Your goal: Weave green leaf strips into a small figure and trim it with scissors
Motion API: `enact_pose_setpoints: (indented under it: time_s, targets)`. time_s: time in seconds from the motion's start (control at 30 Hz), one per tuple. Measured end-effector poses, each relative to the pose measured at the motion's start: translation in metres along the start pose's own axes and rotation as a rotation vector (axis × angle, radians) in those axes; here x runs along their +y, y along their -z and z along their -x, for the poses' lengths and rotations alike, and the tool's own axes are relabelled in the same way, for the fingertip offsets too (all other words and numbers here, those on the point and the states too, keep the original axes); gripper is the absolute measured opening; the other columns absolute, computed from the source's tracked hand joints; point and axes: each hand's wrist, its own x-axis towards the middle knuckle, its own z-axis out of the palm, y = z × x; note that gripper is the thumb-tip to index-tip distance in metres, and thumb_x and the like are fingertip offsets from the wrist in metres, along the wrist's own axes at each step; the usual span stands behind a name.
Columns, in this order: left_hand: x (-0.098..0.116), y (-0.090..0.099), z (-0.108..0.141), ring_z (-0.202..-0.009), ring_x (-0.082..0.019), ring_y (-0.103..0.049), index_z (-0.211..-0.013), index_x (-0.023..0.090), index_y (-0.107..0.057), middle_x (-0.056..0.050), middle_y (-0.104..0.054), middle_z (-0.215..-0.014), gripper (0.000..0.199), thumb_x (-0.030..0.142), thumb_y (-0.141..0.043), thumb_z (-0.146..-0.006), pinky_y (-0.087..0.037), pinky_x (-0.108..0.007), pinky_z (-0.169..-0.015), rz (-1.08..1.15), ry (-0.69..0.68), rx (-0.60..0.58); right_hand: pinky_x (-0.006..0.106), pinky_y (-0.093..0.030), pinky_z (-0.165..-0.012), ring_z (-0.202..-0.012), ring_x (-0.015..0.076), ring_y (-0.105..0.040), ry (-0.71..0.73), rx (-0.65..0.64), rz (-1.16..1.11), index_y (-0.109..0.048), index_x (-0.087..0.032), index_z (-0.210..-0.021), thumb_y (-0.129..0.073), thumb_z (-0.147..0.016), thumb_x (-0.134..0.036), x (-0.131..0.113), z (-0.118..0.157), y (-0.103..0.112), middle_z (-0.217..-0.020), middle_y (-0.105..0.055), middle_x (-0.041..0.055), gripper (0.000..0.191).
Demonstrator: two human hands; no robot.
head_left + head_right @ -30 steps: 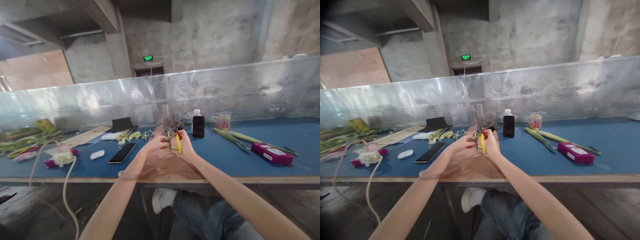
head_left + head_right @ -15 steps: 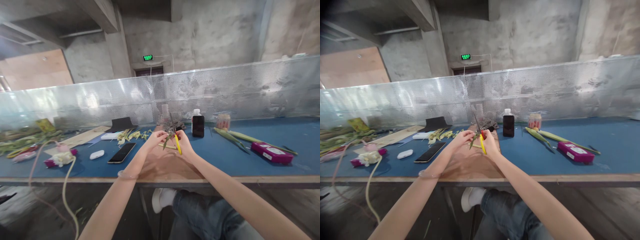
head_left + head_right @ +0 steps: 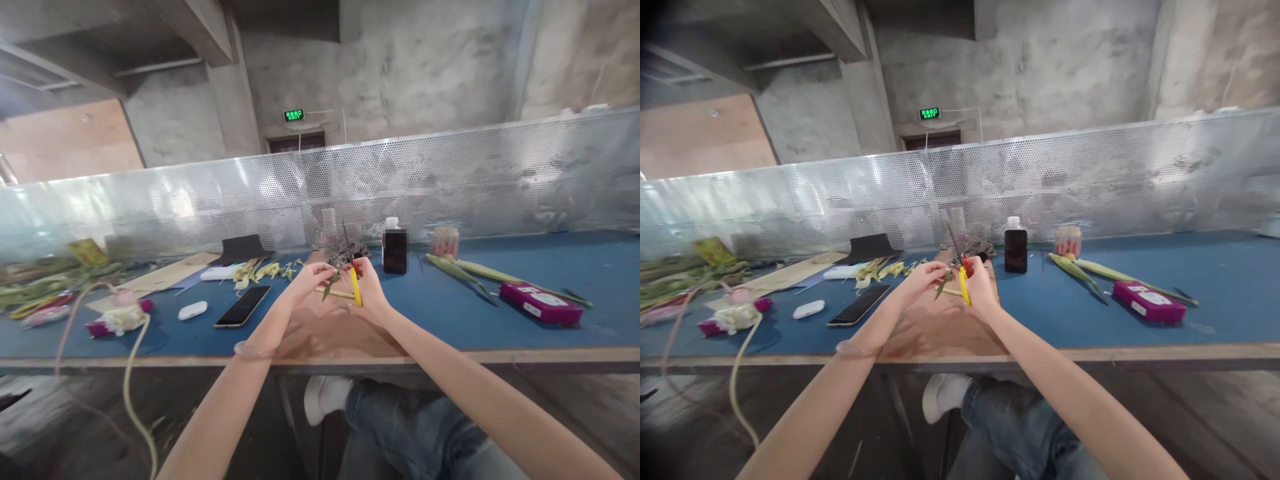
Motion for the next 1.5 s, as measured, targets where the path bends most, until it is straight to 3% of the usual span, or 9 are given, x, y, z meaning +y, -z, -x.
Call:
enact_pose_setpoints:
  time_s: [0.53,1.17,1.5]
  targets:
    - [-0.005,0.003,-0.002,-0.075,-0.016,-0.060,-0.085,0.014,-0.068,-0.010,-0.067,-0.087,0.024,0.029,-0.068,-0.066,-0.044,-0.025,-0.067,0.073,0.033,-0.033,0.031,-0.046,-0.065,-0.068,0.0152,-0.054,0.004,0.013,-0.014,-0.040,-0.022,-0.081,-0.062,-0.063,-0.036,0.017,-0.005,-0.004,-0.074,-0.054,-0.0022,0.031]
    - [-0.003,-0.001,-0.001,-0.072,-0.014,-0.060,-0.083,0.011,-0.067,-0.008,-0.068,-0.082,0.026,0.026,-0.072,-0.062,-0.043,-0.027,-0.070,0.177,0.079,-0.055,0.028,-0.045,-0.063,-0.068,0.0137,-0.054,-0.024,0.033,-0.072,-0.040,-0.022,-0.082,-0.065,-0.062,-0.035,0.012,-0.001,-0.007,-0.074,-0.054,-0.0028,0.034]
    - [0.005,0.003,-0.001,-0.068,-0.011,-0.060,-0.077,0.013,-0.064,-0.003,-0.067,-0.074,0.016,0.022,-0.070,-0.064,-0.044,-0.023,-0.066,0.371,0.001,0.068,0.017,-0.034,-0.036,-0.040,0.0058,-0.040,-0.186,-0.013,-0.101,-0.036,-0.024,-0.080,-0.054,-0.071,-0.043,-0.003,0.005,0.003,-0.058,-0.041,-0.0089,0.027]
